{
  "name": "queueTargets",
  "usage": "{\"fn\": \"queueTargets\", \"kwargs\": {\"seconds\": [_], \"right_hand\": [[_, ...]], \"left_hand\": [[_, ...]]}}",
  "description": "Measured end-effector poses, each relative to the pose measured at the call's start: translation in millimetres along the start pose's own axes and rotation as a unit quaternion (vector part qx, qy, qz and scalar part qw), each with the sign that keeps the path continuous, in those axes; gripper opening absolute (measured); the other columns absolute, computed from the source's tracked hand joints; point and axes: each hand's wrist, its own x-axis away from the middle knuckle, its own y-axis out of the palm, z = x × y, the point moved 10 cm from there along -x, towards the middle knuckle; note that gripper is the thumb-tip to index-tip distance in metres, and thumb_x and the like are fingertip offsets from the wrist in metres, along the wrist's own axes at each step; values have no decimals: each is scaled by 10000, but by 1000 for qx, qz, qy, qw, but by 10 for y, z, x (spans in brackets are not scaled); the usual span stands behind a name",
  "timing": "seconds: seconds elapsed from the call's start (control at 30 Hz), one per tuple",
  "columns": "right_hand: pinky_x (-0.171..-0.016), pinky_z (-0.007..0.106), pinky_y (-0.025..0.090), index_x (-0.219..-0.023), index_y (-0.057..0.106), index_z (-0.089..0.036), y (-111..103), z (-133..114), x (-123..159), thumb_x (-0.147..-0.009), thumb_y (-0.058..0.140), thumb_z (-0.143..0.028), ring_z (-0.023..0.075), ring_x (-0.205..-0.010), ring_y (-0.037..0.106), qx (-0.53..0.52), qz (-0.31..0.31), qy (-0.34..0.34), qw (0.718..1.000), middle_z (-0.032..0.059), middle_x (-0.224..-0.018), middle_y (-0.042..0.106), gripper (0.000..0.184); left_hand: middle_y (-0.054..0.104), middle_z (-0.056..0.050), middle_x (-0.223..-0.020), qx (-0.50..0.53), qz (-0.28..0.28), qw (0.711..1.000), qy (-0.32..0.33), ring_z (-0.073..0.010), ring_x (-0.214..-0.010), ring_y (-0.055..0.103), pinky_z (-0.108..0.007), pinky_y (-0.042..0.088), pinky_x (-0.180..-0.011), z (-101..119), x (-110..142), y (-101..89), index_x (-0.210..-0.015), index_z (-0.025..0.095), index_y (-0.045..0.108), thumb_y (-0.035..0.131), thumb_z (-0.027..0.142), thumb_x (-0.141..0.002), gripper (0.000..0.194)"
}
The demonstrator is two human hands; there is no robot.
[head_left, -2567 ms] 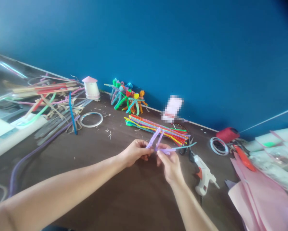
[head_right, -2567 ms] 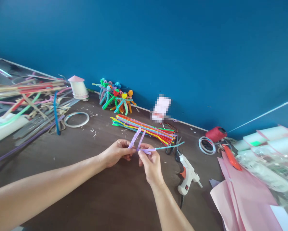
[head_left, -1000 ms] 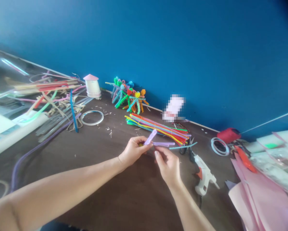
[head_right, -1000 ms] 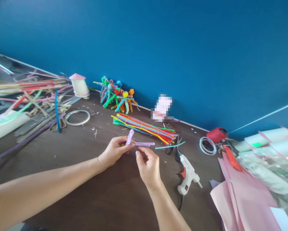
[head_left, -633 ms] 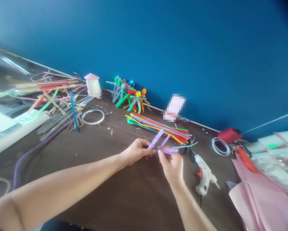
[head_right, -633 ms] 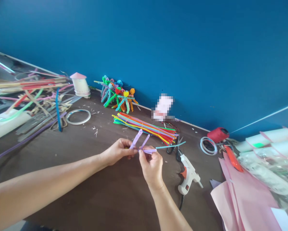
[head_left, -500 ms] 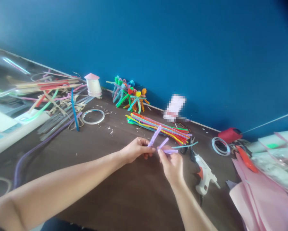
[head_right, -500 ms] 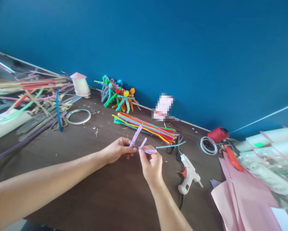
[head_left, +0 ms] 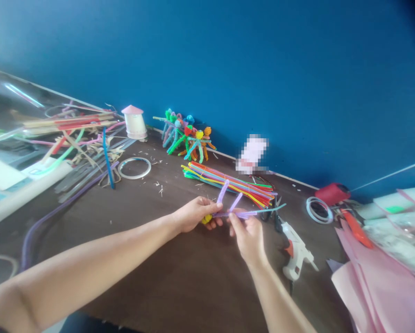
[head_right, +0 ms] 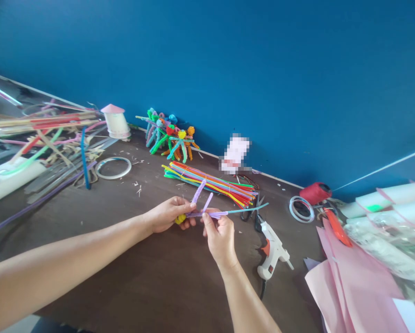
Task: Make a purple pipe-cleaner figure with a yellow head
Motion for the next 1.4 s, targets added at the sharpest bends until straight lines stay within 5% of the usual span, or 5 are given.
{"fn": "queueTargets", "kwargs": {"seconds": [0.23,0.5,0.87,1.07,1.4], "right_hand": [[-382,211,384,-806,630,-130,40,-8,7,-761,522,-369,104,-378,463,6,-22,20,1000,-40,-425,481,266],[-372,214,387,-876,592,-132,12,-9,26,-744,537,-348,99,-383,448,-5,2,18,1000,-26,-472,515,259],[-647,264,450,-779,600,-181,15,-184,25,-772,509,-195,149,-715,556,21,-9,-100,995,26,-747,561,91],[-640,261,430,-738,634,-200,32,-219,42,-756,503,-131,146,-734,526,19,-32,-127,991,26,-782,506,149],[-433,203,354,-663,570,-165,124,195,-11,-739,575,-310,80,-462,415,-184,-49,59,980,-40,-553,454,164]], "left_hand": [[533,36,-543,-34,-5,999,27,-57,-479,480,-162,384,-436,45,19,41,-702,120,596,717,309,-553,270],[487,45,-434,-35,42,998,22,-54,-394,436,-182,378,-417,26,11,-15,-596,116,564,676,343,-591,253],[494,39,-425,-62,46,997,19,-56,-389,424,-185,366,-413,13,-1,-30,-634,101,618,678,350,-579,262],[471,43,-423,-75,47,996,33,-54,-379,408,-183,341,-405,52,14,-15,-639,96,629,654,355,-600,263],[482,33,-427,-126,105,982,92,-59,-403,409,-180,325,-417,127,74,-24,-570,106,599,634,371,-624,273]]}}
